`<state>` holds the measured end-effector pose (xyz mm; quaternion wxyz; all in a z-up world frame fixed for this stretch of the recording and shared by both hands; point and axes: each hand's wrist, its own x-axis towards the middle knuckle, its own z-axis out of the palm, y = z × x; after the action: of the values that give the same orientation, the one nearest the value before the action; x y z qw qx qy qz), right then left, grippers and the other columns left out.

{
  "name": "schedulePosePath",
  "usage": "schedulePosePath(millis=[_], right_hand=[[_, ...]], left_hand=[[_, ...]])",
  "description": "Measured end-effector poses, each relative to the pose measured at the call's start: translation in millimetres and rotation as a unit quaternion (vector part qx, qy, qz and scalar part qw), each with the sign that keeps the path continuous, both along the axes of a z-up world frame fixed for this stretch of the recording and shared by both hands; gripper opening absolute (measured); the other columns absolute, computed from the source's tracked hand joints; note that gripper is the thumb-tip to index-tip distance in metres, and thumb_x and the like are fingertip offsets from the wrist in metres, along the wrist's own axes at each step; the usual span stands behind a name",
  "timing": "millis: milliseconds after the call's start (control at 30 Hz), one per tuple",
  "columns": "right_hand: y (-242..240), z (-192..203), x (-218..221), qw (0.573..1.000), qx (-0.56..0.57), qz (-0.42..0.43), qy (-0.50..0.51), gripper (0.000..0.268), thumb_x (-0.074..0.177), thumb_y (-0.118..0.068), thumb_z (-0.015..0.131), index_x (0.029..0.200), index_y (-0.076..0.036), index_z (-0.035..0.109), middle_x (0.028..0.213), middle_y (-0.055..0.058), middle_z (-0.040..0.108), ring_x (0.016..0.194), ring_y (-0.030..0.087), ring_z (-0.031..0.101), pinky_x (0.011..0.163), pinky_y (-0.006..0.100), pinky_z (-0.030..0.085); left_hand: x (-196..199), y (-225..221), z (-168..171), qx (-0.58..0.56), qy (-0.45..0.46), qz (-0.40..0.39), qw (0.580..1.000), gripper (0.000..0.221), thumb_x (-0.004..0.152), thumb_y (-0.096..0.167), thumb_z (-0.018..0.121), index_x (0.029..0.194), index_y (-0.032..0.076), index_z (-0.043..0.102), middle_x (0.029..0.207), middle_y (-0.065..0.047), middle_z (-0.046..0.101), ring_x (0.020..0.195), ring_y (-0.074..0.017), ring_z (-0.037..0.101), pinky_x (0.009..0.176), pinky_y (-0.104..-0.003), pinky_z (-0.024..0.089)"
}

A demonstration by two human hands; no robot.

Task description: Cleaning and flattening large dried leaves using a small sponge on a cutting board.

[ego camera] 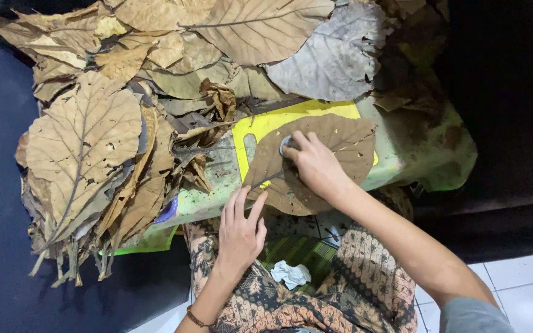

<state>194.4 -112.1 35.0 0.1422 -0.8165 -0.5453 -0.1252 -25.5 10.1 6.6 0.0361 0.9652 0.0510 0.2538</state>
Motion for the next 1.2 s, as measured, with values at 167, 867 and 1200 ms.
schedulePosePath(millis=[167,867,1200], right_hand=[[8.4,-0.8,21.4,0.999,0.015,-0.025,-0.014,0.039,0.088,-0.002,0.059,0.118,-0.020,0.076,0.110,0.008,0.055,0.094,0.032,0.060,0.084,0.037,0.054],[-37.4,15.6,-19.8,0.999,0.005,-0.015,-0.041,0.036,0.088,-0.004,0.056,0.118,-0.017,0.071,0.115,0.008,0.057,0.104,0.033,0.062,0.075,0.038,0.056],[-20.6,22.0,34.0,0.997,0.033,-0.060,-0.042,0.037,0.087,0.004,0.058,0.113,-0.013,0.077,0.113,0.009,0.060,0.091,0.033,0.064,0.085,0.039,0.051]], left_hand=[[4.2,0.8,-13.6,-0.024,-0.008,0.016,1.000,0.059,0.091,0.016,0.055,0.150,0.011,0.049,0.141,-0.018,0.050,0.135,-0.0339,0.046,0.112,-0.046,0.039],[16.1,1.5,-5.0,-0.008,-0.059,0.041,0.997,0.049,0.086,0.008,0.054,0.134,0.004,0.063,0.125,-0.013,0.060,0.119,-0.0297,0.057,0.105,-0.042,0.045],[14.5,3.8,-4.1,-0.014,-0.089,0.027,0.996,0.047,0.087,0.001,0.053,0.132,0.002,0.064,0.123,-0.014,0.061,0.116,-0.0303,0.059,0.104,-0.040,0.047]])
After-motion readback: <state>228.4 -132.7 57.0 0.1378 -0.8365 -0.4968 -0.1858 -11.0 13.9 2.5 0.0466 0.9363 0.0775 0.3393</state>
